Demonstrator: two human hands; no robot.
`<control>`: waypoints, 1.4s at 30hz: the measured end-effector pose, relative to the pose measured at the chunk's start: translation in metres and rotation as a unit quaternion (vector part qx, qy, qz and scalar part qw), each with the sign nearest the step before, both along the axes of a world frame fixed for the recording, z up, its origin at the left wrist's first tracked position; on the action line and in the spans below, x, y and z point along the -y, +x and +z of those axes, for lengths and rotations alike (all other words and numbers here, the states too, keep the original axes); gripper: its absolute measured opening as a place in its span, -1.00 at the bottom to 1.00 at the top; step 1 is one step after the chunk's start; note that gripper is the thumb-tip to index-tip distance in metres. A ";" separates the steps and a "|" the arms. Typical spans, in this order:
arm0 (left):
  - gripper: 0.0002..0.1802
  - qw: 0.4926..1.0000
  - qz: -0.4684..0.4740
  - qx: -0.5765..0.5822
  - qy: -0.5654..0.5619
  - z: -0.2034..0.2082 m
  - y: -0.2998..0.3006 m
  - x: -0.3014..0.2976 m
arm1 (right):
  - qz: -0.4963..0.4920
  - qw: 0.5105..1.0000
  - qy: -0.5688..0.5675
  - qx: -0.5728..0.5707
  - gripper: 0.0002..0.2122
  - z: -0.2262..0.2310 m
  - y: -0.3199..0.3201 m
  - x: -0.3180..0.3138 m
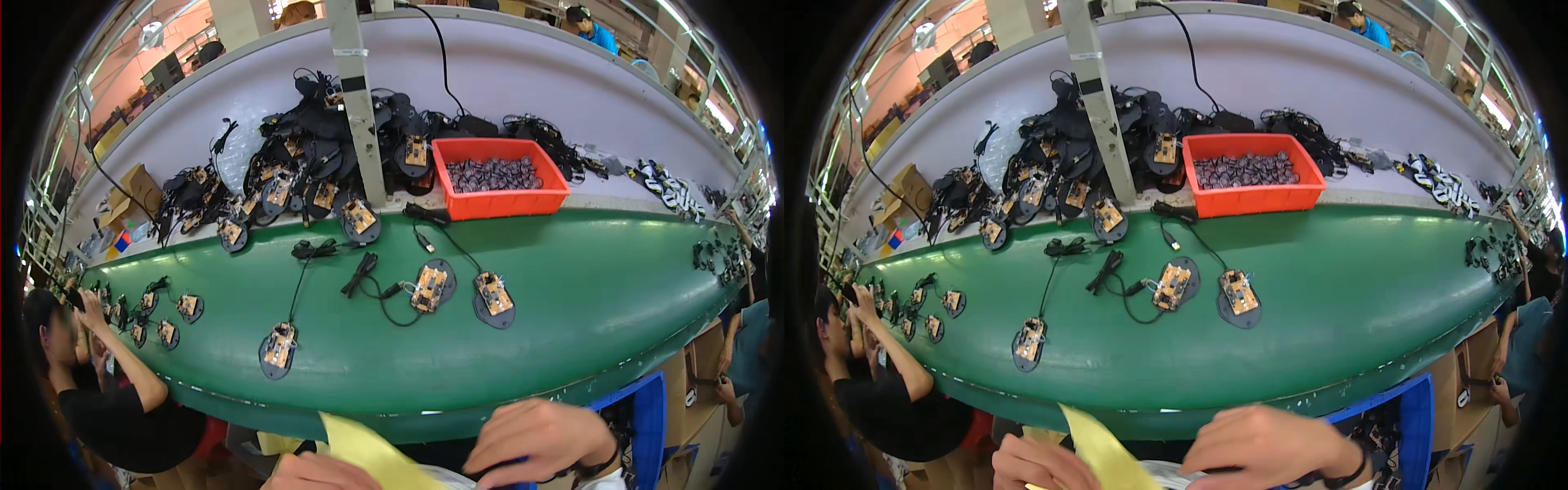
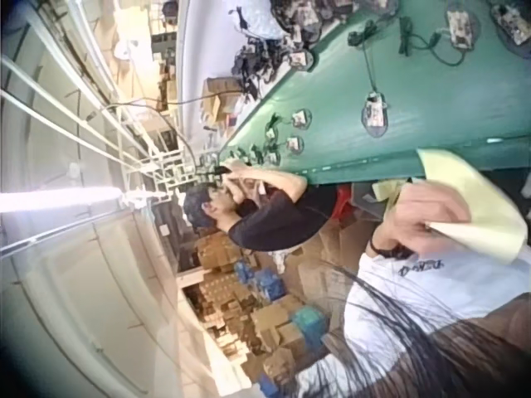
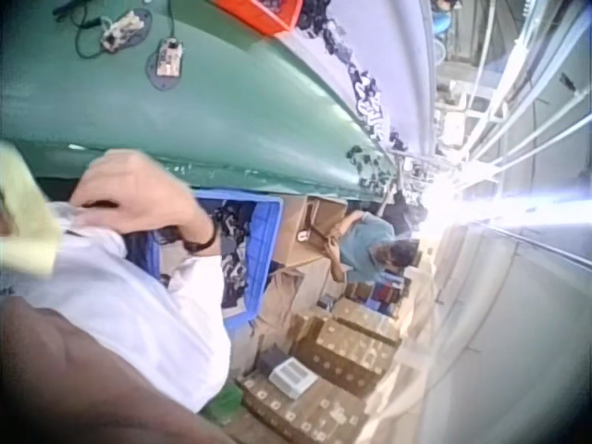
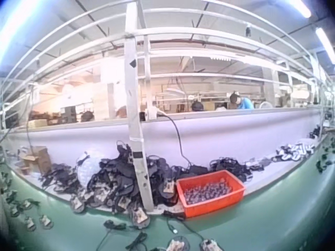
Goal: The recorder is assembling computer mice on an assembly line by placing internal circuit boards and sensor components into the mouse bases.
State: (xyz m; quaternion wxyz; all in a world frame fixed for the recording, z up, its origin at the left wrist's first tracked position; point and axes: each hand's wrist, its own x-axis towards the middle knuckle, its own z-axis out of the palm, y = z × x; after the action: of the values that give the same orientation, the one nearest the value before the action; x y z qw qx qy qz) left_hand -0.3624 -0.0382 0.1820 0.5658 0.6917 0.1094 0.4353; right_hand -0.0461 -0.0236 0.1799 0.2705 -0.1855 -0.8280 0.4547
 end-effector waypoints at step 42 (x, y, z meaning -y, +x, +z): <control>-0.60 0.831 0.351 -0.420 0.099 -0.134 -0.177 -0.143 | -0.150 0.877 0.292 0.351 -0.44 -0.144 -0.134 -0.186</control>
State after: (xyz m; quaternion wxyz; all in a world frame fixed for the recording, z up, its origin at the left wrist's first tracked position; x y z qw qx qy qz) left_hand -0.5394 0.1044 0.0480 0.2026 0.7751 0.5288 0.2803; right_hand -0.1802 0.1627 0.0362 0.0684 -0.3674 -0.9261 0.0509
